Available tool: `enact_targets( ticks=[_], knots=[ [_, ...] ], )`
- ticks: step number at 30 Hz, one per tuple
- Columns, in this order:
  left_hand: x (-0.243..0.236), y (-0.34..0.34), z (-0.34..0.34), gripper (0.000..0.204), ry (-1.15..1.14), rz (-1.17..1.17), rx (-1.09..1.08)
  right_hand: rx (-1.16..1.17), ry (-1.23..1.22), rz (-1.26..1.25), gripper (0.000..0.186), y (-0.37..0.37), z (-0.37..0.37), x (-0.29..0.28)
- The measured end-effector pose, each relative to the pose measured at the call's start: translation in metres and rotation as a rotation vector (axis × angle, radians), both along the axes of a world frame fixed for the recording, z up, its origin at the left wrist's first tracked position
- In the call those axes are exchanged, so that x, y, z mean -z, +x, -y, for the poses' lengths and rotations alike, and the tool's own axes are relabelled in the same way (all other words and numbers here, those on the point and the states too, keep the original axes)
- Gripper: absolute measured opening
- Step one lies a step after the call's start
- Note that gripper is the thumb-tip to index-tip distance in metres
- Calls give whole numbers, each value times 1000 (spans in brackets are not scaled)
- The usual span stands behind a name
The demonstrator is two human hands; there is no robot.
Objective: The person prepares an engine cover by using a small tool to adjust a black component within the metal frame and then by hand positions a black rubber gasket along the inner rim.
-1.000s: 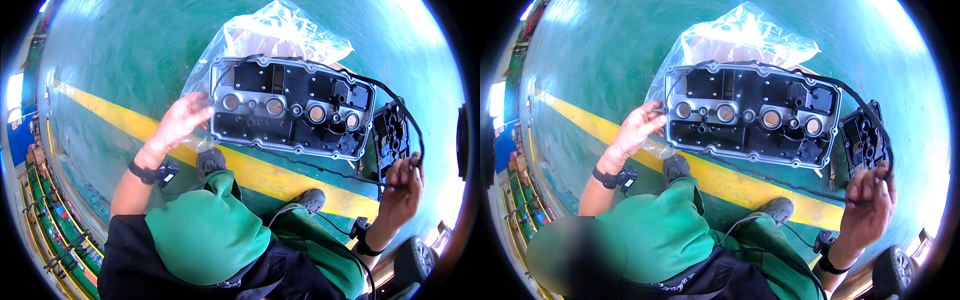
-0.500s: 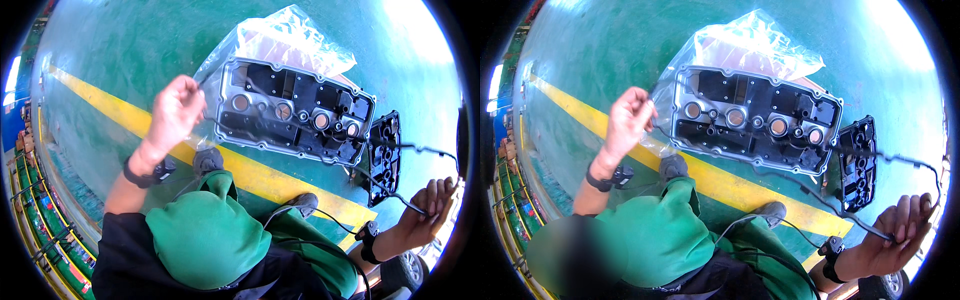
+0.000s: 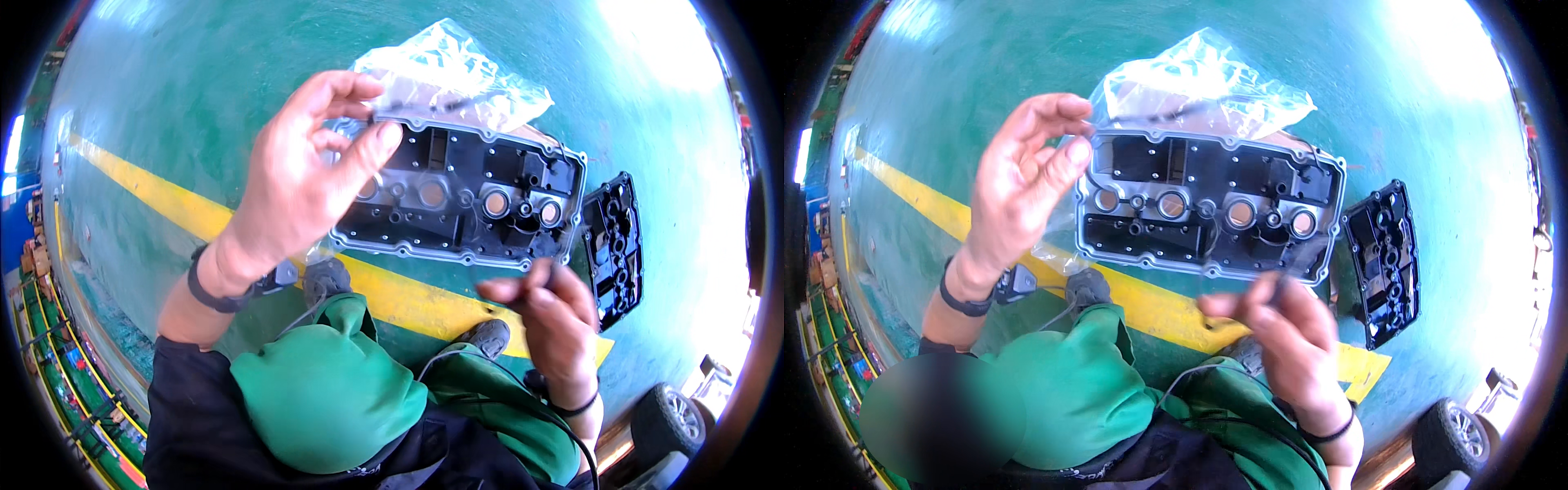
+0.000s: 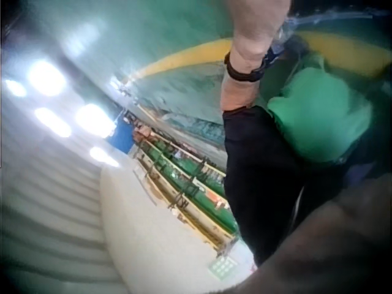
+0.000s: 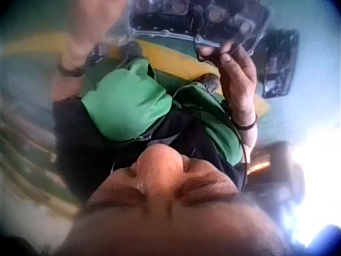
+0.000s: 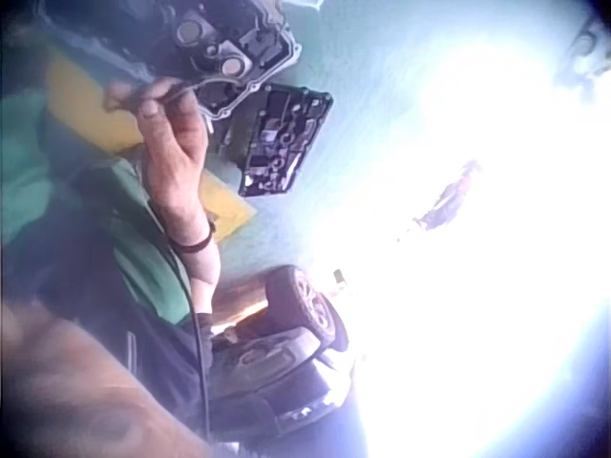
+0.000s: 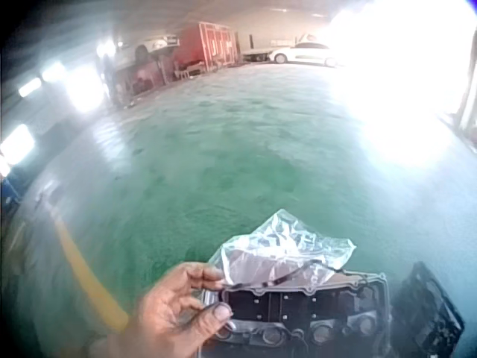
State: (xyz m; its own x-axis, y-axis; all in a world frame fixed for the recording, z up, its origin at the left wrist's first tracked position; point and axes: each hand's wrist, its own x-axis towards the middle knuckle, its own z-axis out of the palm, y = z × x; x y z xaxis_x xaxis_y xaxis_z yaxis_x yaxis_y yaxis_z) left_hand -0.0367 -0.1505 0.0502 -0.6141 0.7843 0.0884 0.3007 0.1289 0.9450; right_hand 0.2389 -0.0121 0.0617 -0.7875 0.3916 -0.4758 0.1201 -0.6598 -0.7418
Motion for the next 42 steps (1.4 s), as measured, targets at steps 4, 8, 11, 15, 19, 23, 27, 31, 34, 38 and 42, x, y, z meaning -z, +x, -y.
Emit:
enact_targets(
  ticks=[4, 8, 11, 15, 19, 23, 27, 31, 34, 38, 42],
  knots=[
    [10, 12, 19, 25, -32, -124, 16, -118, -119, 89, 9, -11, 13, 36],
    [12, 34, 32, 45, -534, 831, 565, -24, -164, -17, 13, -18, 20, 59],
    [34, 40, 32, 56, -530, 866, 569, -106, -63, -41, 16, -32, 32, 65],
    [41, 30, 28, 45, -518, 1110, 393, -142, 5, -96, 18, -42, 38, 57],
    [52, 27, 35, 35, -454, 1204, 323, -104, -154, -12, 14, -48, 39, 57],
    [57, 27, 37, 30, -320, 1088, 262, 10, -218, -5, 14, -51, 41, 62],
    [52, 26, 42, 30, -277, 936, 308, 60, -232, 3, 19, -44, 31, 74],
    [53, 26, 45, 31, -205, 925, 261, 60, -214, -31, 18, -44, 31, 75],
    [52, 27, 41, 33, -160, 1007, 229, 41, -252, -65, 20, -44, 40, 79],
    [56, 30, 41, 30, -124, 1072, 250, 54, -249, -54, 22, -46, 46, 82],
    [57, 25, 41, 25, -206, 1131, 321, -34, -263, 3, 26, -48, 41, 73]
  ],
)
